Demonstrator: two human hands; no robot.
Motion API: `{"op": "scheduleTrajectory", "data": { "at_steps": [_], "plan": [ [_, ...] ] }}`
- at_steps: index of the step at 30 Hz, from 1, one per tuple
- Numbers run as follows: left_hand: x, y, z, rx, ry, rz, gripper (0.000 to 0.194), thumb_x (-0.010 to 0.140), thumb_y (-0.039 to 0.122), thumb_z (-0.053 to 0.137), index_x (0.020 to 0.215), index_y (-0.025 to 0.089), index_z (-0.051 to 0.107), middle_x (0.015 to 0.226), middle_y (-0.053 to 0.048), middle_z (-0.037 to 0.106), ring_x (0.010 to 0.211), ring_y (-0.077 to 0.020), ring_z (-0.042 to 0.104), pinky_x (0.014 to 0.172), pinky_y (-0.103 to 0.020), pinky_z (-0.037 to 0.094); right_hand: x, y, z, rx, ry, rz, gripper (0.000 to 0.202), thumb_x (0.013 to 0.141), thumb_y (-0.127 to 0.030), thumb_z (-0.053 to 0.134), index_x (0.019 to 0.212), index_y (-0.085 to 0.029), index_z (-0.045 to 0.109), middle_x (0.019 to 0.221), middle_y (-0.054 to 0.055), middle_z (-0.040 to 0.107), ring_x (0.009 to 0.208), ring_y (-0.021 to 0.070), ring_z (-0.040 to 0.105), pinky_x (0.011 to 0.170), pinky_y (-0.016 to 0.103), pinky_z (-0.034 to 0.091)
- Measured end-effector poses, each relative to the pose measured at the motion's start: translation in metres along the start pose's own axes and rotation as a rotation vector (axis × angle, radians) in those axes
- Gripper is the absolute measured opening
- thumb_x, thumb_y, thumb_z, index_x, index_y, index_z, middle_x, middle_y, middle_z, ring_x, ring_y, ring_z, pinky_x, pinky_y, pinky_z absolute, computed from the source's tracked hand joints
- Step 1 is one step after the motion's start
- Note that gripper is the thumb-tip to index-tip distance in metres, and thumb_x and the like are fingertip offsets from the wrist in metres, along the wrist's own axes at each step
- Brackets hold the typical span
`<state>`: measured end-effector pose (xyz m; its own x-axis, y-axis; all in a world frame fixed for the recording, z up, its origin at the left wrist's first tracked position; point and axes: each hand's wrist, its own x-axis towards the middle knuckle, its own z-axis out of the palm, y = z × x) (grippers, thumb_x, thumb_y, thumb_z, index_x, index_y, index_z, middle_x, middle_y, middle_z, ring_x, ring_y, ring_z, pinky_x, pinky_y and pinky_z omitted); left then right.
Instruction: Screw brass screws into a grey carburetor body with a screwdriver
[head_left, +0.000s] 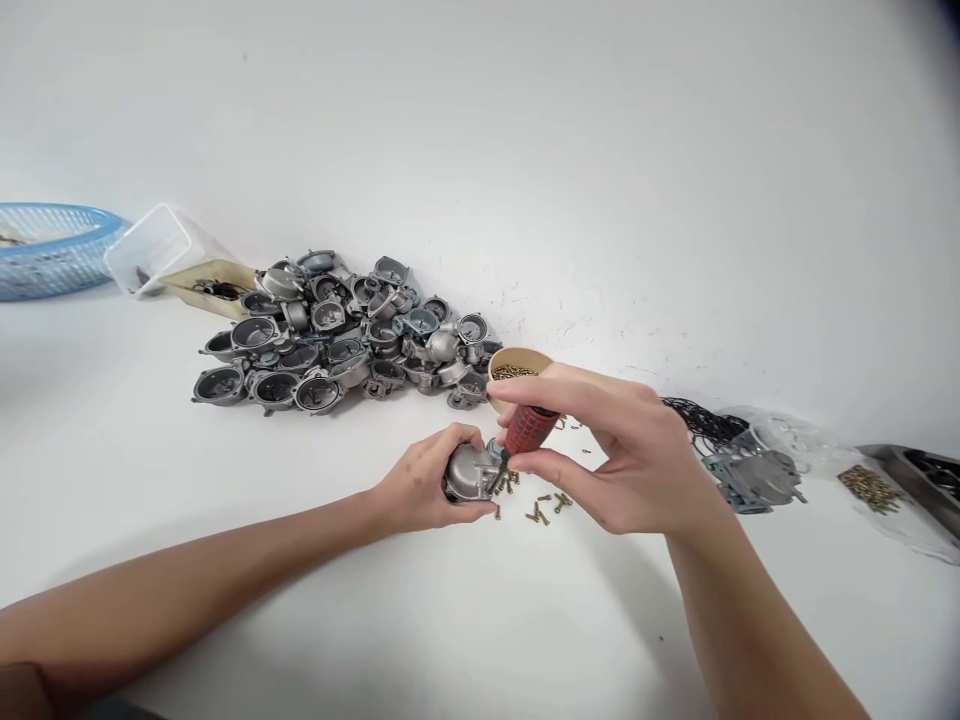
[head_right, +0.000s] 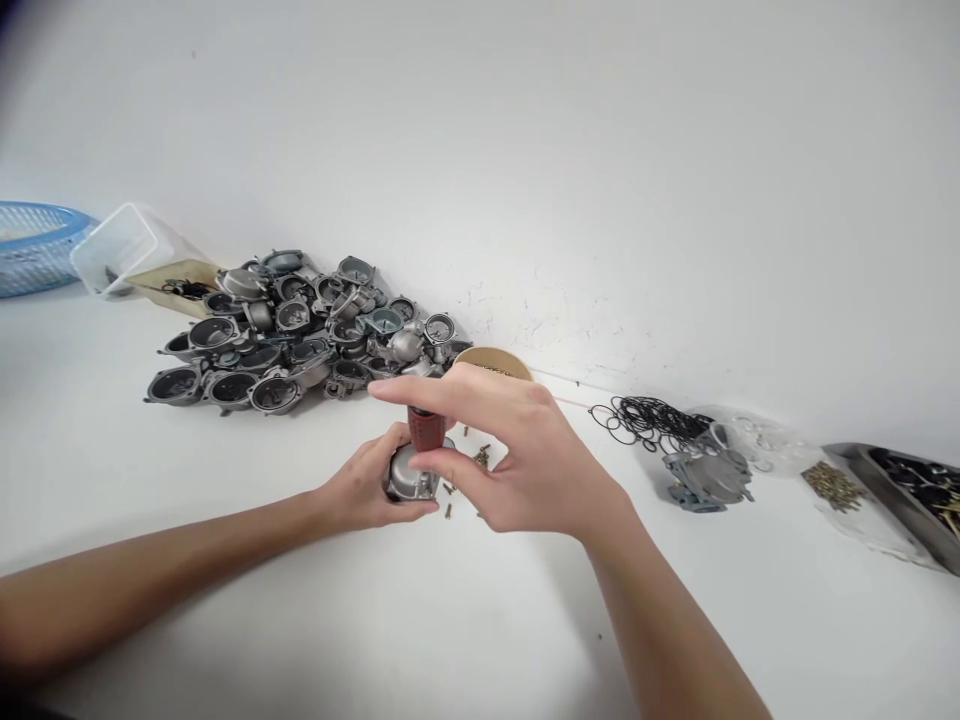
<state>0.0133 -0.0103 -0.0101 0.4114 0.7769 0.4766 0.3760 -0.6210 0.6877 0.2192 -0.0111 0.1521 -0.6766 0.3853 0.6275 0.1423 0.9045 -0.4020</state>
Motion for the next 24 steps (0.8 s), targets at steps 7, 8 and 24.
{"op": "scheduleTrajectory", "data": {
  "at_steps": [7,8,24],
  "plan": [
    [-0.006,0.014,-0.014,0.262,0.077,0.090,0.062,0.079,0.066,0.072,0.117,0.024,0.047,0.119,-0.009,0.069,0.091,-0.0236,0.072,0.068,-0.032,0.056,-0.001,0.000,-0.010,0.029,0.162,-0.054,0.050,0.087,-0.012,0.072,0.134,-0.028,0.064,0.095,0.004,0.071,0.081,0.0185,0.071,0.071,0.035,0.065],
    [-0.006,0.018,-0.017,0.309,0.091,0.097,0.062,0.079,0.068,0.070,0.116,0.023,0.049,0.124,-0.011,0.067,0.088,-0.0223,0.072,0.063,-0.030,0.054,-0.001,-0.001,-0.012,0.031,0.202,-0.072,0.051,0.086,-0.012,0.074,0.133,-0.027,0.064,0.094,0.004,0.071,0.081,0.0194,0.071,0.069,0.035,0.065],
    [-0.014,0.025,-0.020,0.386,0.098,0.131,0.045,0.086,0.059,0.067,0.107,0.021,0.054,0.129,-0.009,0.069,0.057,-0.0097,0.067,0.047,-0.021,0.045,0.000,-0.001,0.011,0.058,0.195,-0.048,0.045,0.086,-0.020,0.075,0.130,-0.026,0.066,0.088,0.004,0.072,0.075,0.0188,0.069,0.072,0.038,0.065]
  ]
}}
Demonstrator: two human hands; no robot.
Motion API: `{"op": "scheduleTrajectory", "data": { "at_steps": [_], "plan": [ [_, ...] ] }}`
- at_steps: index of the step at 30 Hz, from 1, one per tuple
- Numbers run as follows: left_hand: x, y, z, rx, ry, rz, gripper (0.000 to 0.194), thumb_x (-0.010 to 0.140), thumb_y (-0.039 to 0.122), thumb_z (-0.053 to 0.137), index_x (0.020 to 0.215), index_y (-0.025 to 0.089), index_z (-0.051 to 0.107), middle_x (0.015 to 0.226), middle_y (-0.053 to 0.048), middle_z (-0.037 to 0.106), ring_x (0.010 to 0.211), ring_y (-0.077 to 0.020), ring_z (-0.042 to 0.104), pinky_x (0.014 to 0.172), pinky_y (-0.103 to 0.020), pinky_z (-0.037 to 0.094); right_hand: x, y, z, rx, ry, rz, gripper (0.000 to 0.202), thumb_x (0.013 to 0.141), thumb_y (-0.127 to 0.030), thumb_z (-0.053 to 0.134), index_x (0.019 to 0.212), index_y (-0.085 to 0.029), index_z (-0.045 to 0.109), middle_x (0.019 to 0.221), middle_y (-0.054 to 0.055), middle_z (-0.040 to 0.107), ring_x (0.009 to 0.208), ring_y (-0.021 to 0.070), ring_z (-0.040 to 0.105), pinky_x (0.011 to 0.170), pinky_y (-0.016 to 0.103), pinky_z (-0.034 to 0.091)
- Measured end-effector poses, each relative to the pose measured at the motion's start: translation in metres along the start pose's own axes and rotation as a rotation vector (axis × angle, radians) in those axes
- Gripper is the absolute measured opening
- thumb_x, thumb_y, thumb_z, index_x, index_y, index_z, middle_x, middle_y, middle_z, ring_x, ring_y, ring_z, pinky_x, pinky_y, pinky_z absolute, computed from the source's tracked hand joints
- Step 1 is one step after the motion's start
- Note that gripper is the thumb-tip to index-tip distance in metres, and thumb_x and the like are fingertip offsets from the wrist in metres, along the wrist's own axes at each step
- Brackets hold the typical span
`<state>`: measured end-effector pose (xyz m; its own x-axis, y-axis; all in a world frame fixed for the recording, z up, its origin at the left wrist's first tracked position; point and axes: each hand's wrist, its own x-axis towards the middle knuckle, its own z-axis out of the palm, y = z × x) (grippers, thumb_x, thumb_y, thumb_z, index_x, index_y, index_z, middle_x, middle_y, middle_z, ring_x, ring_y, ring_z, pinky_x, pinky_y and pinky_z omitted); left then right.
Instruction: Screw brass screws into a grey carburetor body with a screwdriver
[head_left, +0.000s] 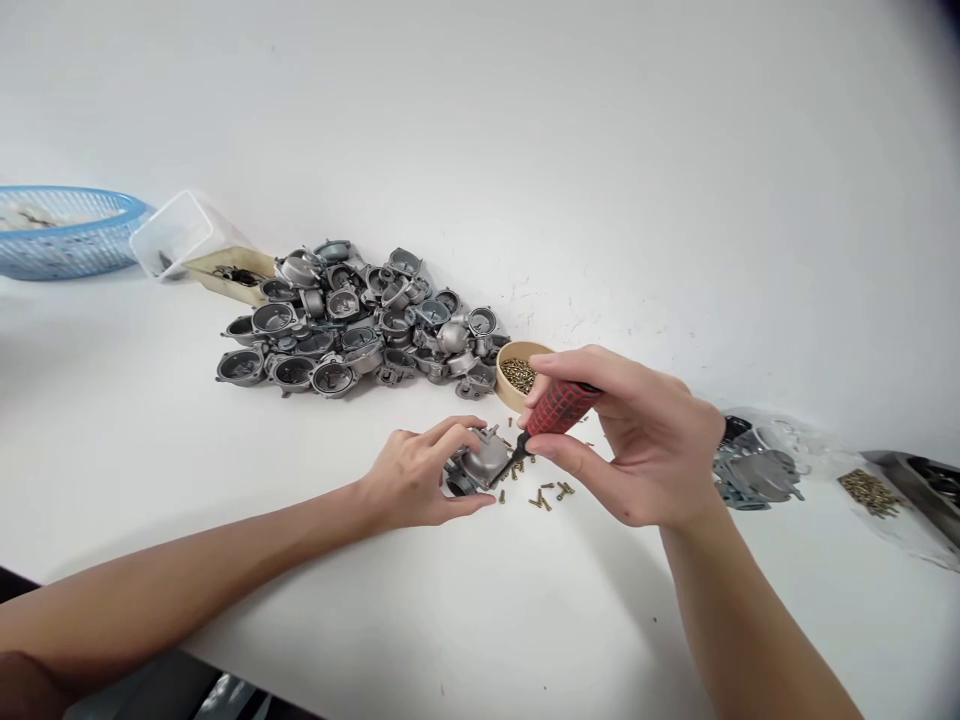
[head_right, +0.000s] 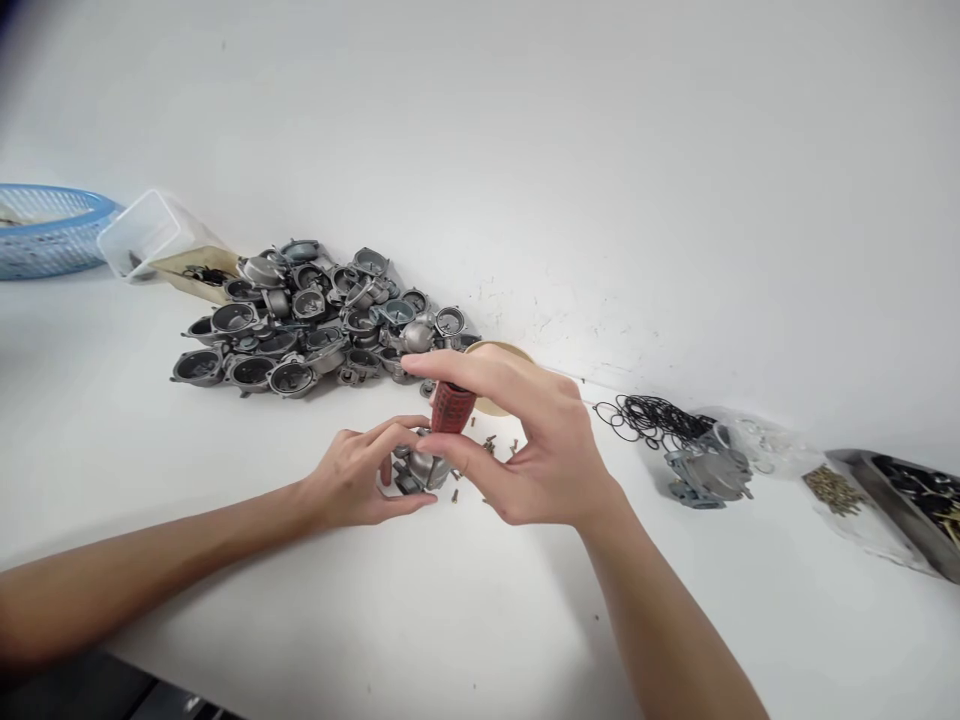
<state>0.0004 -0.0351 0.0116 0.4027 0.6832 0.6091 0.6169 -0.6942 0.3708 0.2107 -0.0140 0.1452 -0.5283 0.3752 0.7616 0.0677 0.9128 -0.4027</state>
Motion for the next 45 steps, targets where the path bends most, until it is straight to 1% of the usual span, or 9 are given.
{"op": "scheduleTrajectory", "data": {
  "at_steps": [7,13,20,25,29,33,37,41,45],
  "plan": [
    [-0.002,-0.003,0.002,-0.029,0.000,-0.023,0.041,0.085,0.053,0.070,0.105,0.021,0.051,0.129,-0.007,0.069,0.050,-0.0066,0.062,0.049,-0.023,0.045,0.000,0.006,0.003,-0.018,-0.039,0.003,0.044,0.088,-0.021,0.073,0.130,-0.027,0.065,0.090,0.004,0.072,0.075,0.0179,0.067,0.072,0.037,0.062],
    [-0.002,-0.004,0.002,-0.048,-0.006,-0.003,0.040,0.086,0.052,0.069,0.105,0.022,0.052,0.129,-0.007,0.068,0.049,-0.0062,0.062,0.049,-0.022,0.044,-0.002,0.010,0.004,0.011,-0.070,0.053,0.041,0.089,-0.021,0.072,0.129,-0.026,0.064,0.098,0.005,0.072,0.076,0.0161,0.067,0.072,0.034,0.062],
    [-0.002,-0.005,0.003,-0.045,0.004,0.003,0.039,0.087,0.052,0.068,0.106,0.022,0.050,0.125,-0.007,0.069,0.054,-0.0086,0.064,0.048,-0.022,0.044,-0.001,0.000,-0.004,0.093,-0.219,0.057,0.045,0.096,-0.015,0.057,0.140,-0.024,0.058,0.113,0.009,0.070,0.087,0.0176,0.070,0.076,0.036,0.064],
    [-0.003,-0.006,0.005,-0.082,-0.017,-0.007,0.041,0.087,0.050,0.070,0.109,0.023,0.048,0.128,-0.008,0.067,0.061,-0.0105,0.067,0.048,-0.022,0.046,0.001,0.002,-0.004,-0.039,-0.147,0.011,0.047,0.092,-0.015,0.065,0.137,-0.029,0.061,0.094,0.004,0.071,0.089,0.0184,0.069,0.085,0.040,0.062],
    [-0.003,-0.007,0.005,-0.092,-0.019,-0.008,0.040,0.087,0.050,0.069,0.108,0.023,0.049,0.128,-0.009,0.067,0.062,-0.0109,0.068,0.049,-0.022,0.048,0.001,0.005,-0.006,0.000,-0.173,0.023,0.043,0.094,-0.018,0.063,0.136,-0.026,0.061,0.102,0.006,0.072,0.092,0.0197,0.070,0.087,0.042,0.062],
    [-0.002,-0.007,0.005,-0.105,-0.018,-0.004,0.038,0.087,0.049,0.069,0.107,0.022,0.050,0.125,-0.009,0.067,0.063,-0.0116,0.068,0.048,-0.022,0.047,0.000,0.005,-0.008,0.008,-0.158,0.021,0.043,0.090,-0.022,0.073,0.132,-0.026,0.063,0.094,0.005,0.072,0.084,0.0187,0.070,0.082,0.039,0.062],
    [-0.004,-0.008,0.007,-0.079,-0.014,-0.002,0.040,0.087,0.049,0.068,0.109,0.022,0.049,0.116,-0.007,0.069,0.060,-0.0116,0.067,0.048,-0.022,0.047,0.000,0.002,-0.003,0.037,-0.201,0.040,0.045,0.094,-0.020,0.067,0.138,-0.026,0.059,0.098,0.005,0.072,0.083,0.0169,0.070,0.081,0.038,0.062],
    [-0.005,-0.009,0.008,-0.095,-0.035,-0.009,0.039,0.089,0.049,0.067,0.110,0.023,0.048,0.117,-0.007,0.068,0.059,-0.0108,0.065,0.047,-0.022,0.046,0.002,0.002,0.003,-0.021,-0.128,0.009,0.042,0.091,-0.023,0.072,0.132,-0.027,0.062,0.089,0.002,0.071,0.081,0.0161,0.069,0.081,0.036,0.062],
    [-0.005,-0.010,0.008,-0.088,-0.025,-0.009,0.040,0.087,0.050,0.067,0.110,0.024,0.047,0.119,-0.007,0.068,0.059,-0.0111,0.065,0.050,-0.023,0.048,0.002,0.001,-0.001,0.060,-0.197,0.005,0.035,0.096,-0.021,0.065,0.131,-0.023,0.063,0.100,0.007,0.073,0.083,0.0162,0.070,0.078,0.035,0.063]
  ]
}}
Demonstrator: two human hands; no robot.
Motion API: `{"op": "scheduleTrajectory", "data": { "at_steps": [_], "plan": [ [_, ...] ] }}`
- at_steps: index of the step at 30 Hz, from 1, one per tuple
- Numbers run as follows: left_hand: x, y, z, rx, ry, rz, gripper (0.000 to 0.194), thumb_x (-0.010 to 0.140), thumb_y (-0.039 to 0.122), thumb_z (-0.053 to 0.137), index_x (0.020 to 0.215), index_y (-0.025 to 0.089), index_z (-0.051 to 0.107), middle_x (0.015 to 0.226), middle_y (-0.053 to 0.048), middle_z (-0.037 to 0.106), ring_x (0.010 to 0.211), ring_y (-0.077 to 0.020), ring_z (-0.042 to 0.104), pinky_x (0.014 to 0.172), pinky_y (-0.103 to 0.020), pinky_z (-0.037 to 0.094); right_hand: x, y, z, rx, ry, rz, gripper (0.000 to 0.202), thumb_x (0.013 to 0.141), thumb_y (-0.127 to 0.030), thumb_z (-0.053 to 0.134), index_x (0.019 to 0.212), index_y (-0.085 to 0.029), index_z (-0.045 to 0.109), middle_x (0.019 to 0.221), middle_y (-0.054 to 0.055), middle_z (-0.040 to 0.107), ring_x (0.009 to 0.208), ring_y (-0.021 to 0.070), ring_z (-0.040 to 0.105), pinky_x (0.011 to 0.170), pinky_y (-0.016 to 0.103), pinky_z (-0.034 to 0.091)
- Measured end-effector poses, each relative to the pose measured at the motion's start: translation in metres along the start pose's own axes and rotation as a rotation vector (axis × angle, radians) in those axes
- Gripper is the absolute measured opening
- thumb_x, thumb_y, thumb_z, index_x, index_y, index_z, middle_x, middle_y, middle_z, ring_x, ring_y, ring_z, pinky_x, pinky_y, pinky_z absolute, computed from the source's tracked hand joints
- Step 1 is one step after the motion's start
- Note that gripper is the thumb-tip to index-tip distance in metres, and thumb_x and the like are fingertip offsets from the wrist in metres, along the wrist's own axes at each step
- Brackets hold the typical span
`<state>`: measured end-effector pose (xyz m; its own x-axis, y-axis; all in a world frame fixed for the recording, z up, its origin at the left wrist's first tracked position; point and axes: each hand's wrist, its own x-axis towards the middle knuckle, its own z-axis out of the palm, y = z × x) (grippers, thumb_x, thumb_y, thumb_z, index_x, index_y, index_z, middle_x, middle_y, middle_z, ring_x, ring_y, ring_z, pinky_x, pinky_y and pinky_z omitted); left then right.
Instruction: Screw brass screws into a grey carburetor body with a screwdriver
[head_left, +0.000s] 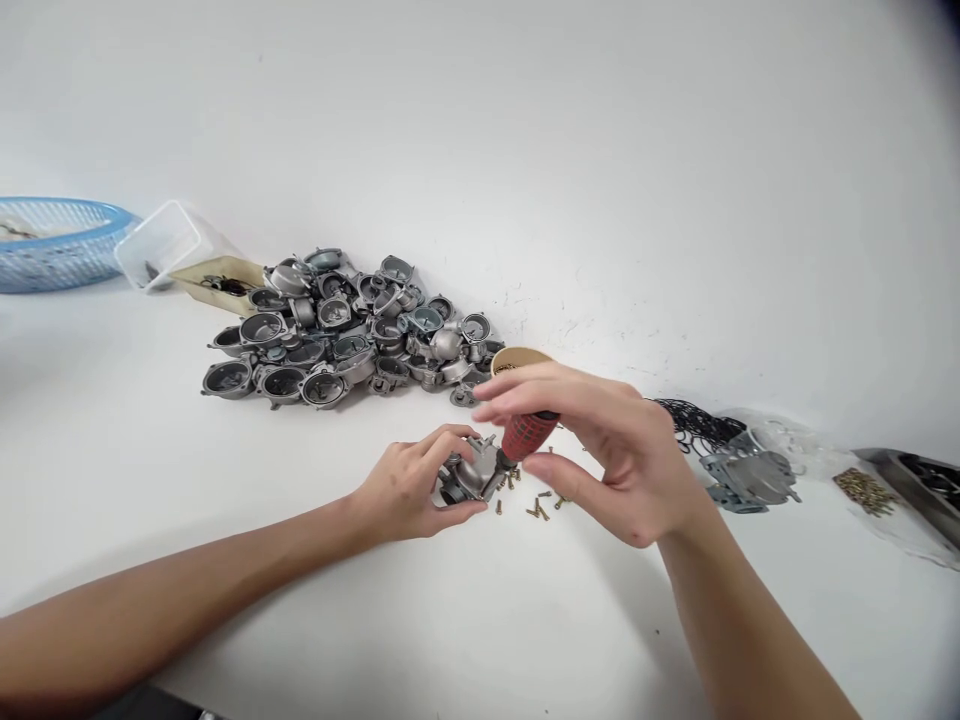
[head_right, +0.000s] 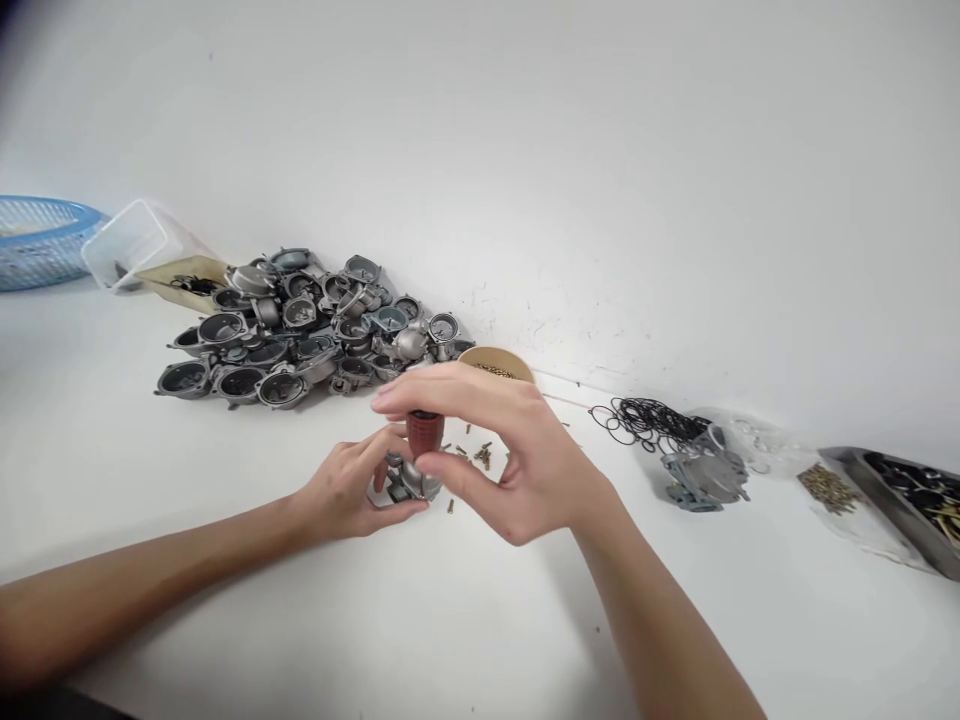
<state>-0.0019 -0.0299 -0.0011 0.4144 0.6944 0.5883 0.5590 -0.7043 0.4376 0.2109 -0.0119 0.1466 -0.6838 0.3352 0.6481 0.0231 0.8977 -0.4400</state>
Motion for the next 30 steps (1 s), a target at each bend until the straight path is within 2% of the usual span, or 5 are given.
{"op": "scheduleTrajectory", "data": {
  "at_steps": [6,12,17,21,30],
  "plan": [
    [-0.001,0.000,0.001,-0.028,-0.005,0.015,0.040,0.088,0.046,0.070,0.112,0.025,0.045,0.124,-0.007,0.066,0.060,-0.0121,0.066,0.050,-0.025,0.049,-0.002,0.000,-0.003,-0.085,0.078,0.000,0.036,0.089,-0.019,0.074,0.125,-0.023,0.067,0.091,0.004,0.071,0.078,0.0138,0.069,0.068,0.027,0.061],
    [-0.004,-0.002,0.006,-0.009,0.053,0.049,0.043,0.087,0.044,0.071,0.117,0.026,0.045,0.104,-0.003,0.069,0.052,-0.0114,0.060,0.051,-0.026,0.051,0.003,-0.008,-0.007,0.060,-0.037,-0.043,0.033,0.094,-0.004,0.057,0.123,-0.018,0.066,0.095,0.005,0.073,0.082,0.0119,0.068,0.072,0.026,0.060],
    [-0.002,-0.001,0.004,-0.019,-0.004,0.019,0.039,0.087,0.041,0.071,0.113,0.027,0.046,0.113,-0.003,0.067,0.049,-0.0090,0.057,0.048,-0.025,0.051,-0.002,-0.004,-0.003,-0.042,0.062,-0.012,0.027,0.093,-0.015,0.069,0.120,-0.020,0.068,0.091,0.003,0.071,0.078,0.0103,0.065,0.067,0.023,0.056],
    [0.000,-0.002,0.004,-0.022,0.000,0.016,0.040,0.087,0.043,0.071,0.115,0.027,0.047,0.100,0.000,0.068,0.049,-0.0095,0.058,0.048,-0.025,0.050,-0.004,-0.003,0.002,-0.126,0.103,0.017,0.030,0.092,-0.023,0.073,0.122,-0.023,0.068,0.090,0.001,0.068,0.078,0.0099,0.064,0.068,0.022,0.055],
    [-0.003,-0.006,0.011,-0.055,-0.030,-0.049,0.046,0.090,0.040,0.069,0.124,0.027,0.041,0.103,0.001,0.065,0.050,-0.0075,0.055,0.051,-0.024,0.051,0.000,-0.018,0.008,-0.209,0.129,0.191,0.023,0.091,-0.024,0.075,0.113,-0.024,0.070,0.086,0.001,0.062,0.077,0.0108,0.059,0.077,0.027,0.055]
  ]
}}
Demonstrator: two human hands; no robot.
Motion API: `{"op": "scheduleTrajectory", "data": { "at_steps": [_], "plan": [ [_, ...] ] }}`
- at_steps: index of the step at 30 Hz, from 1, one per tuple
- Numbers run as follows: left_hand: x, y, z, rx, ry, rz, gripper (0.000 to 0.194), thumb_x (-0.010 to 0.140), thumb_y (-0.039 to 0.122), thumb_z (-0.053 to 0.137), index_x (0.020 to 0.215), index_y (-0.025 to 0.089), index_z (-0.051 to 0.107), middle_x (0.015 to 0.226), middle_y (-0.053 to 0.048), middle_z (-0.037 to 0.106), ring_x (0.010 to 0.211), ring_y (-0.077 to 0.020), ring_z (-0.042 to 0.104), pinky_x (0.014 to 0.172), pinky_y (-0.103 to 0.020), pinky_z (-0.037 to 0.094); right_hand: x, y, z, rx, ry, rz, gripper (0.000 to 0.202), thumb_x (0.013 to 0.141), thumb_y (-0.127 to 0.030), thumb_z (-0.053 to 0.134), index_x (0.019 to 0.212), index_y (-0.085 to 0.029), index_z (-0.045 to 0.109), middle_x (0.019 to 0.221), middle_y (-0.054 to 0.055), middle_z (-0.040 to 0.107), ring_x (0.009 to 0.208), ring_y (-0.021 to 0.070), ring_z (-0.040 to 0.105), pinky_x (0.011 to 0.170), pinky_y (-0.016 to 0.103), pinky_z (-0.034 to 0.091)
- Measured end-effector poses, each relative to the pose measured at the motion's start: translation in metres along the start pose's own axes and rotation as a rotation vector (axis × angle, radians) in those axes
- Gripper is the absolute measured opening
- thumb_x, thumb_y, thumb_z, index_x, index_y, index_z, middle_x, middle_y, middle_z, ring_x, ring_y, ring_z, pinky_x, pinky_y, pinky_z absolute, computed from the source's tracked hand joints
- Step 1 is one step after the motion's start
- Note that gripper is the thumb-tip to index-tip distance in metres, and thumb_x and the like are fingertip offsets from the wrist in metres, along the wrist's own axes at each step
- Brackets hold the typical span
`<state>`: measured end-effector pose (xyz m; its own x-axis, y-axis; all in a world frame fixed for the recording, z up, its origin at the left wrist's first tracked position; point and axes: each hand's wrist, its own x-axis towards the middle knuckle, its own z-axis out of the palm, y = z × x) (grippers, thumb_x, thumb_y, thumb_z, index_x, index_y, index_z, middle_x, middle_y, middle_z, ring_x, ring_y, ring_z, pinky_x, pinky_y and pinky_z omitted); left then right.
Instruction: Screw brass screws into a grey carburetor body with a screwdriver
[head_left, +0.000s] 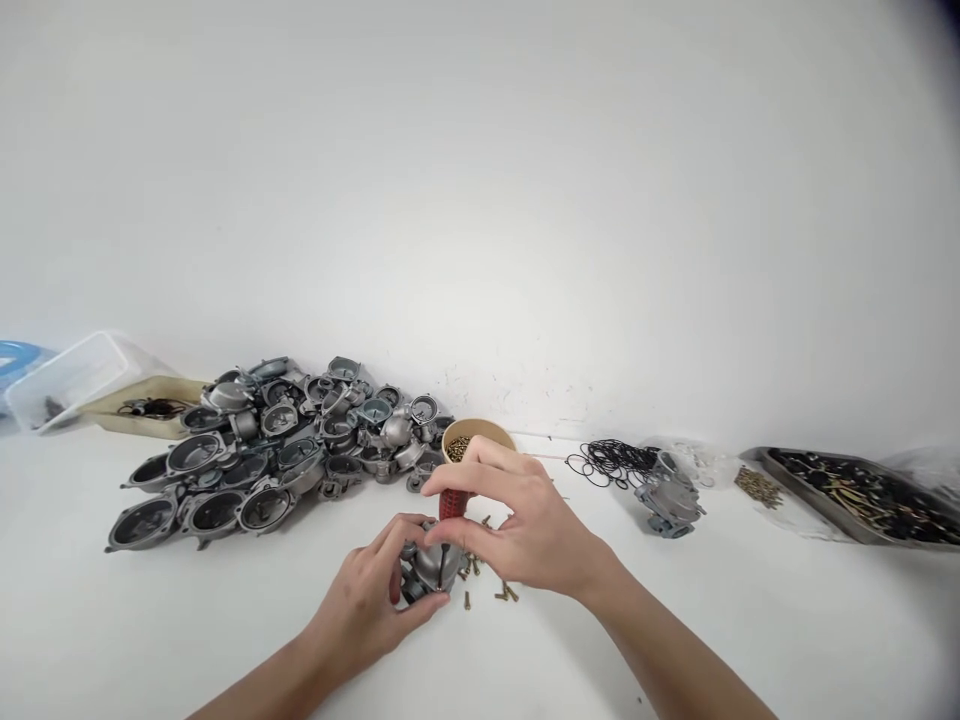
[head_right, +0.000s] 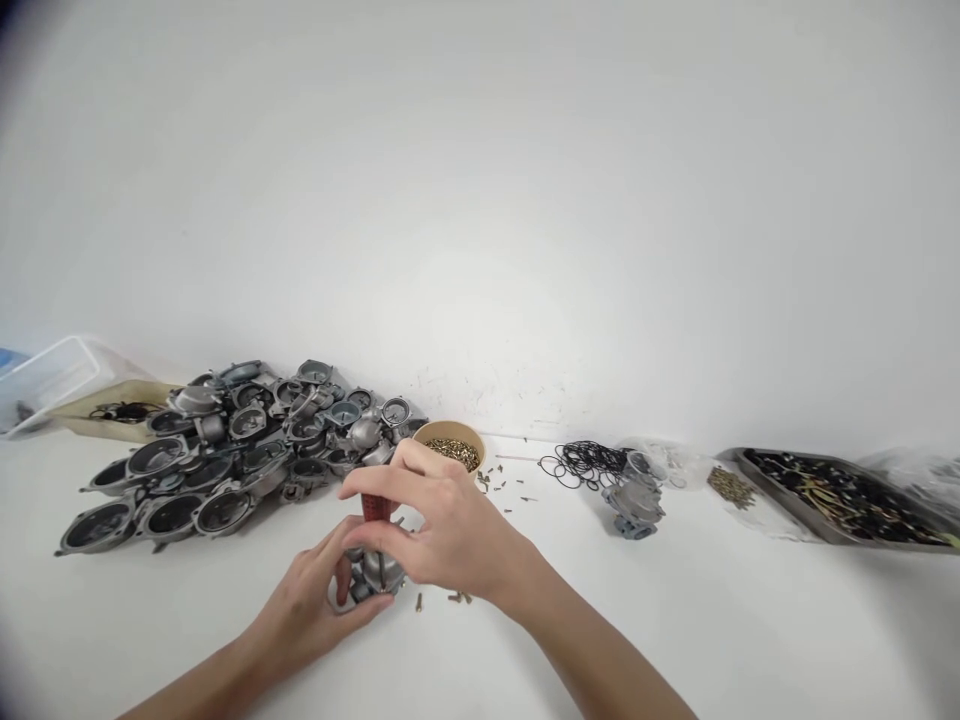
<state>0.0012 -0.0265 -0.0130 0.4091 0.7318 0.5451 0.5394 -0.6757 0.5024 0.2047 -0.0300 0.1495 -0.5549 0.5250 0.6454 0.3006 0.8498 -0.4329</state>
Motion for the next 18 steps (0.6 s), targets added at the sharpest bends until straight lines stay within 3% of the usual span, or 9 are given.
{"op": "scheduleTrajectory", "data": {
  "at_steps": [4,7,10,18],
  "plan": [
    [0.001,0.004,0.002,0.007,0.012,0.021,0.046,0.090,0.033,0.067,0.126,0.026,0.041,0.109,-0.003,0.063,0.057,-0.0107,0.059,0.054,-0.026,0.054,0.000,0.002,-0.006,0.078,-0.114,-0.079,0.033,0.098,-0.019,0.063,0.130,-0.024,0.064,0.096,0.004,0.065,0.086,0.0129,0.061,0.077,0.028,0.056],
    [0.005,0.008,0.000,0.042,0.027,0.095,0.049,0.088,0.029,0.067,0.130,0.025,0.042,0.122,-0.009,0.061,0.090,-0.0221,0.068,0.071,-0.033,0.060,-0.001,0.008,-0.014,0.220,-0.209,-0.132,0.041,0.098,-0.010,0.053,0.136,-0.022,0.059,0.107,0.007,0.069,0.092,0.0134,0.064,0.081,0.031,0.059],
    [0.008,0.008,-0.003,0.060,0.024,0.145,0.053,0.089,0.030,0.067,0.135,0.025,0.042,0.133,-0.013,0.057,0.118,-0.0303,0.061,0.090,-0.041,0.059,-0.002,0.015,-0.018,0.325,-0.200,-0.089,0.038,0.095,-0.008,0.056,0.130,-0.022,0.064,0.108,0.006,0.072,0.092,0.0132,0.068,0.079,0.029,0.061],
    [0.007,0.004,-0.001,-0.031,-0.049,0.070,0.046,0.095,0.035,0.064,0.135,0.029,0.042,0.140,-0.009,0.050,0.089,-0.0182,0.070,0.070,-0.030,0.061,-0.002,0.010,-0.010,0.358,-0.097,0.021,0.033,0.089,-0.010,0.068,0.121,-0.020,0.071,0.093,0.003,0.076,0.083,0.0130,0.073,0.073,0.024,0.064]
  ]
}}
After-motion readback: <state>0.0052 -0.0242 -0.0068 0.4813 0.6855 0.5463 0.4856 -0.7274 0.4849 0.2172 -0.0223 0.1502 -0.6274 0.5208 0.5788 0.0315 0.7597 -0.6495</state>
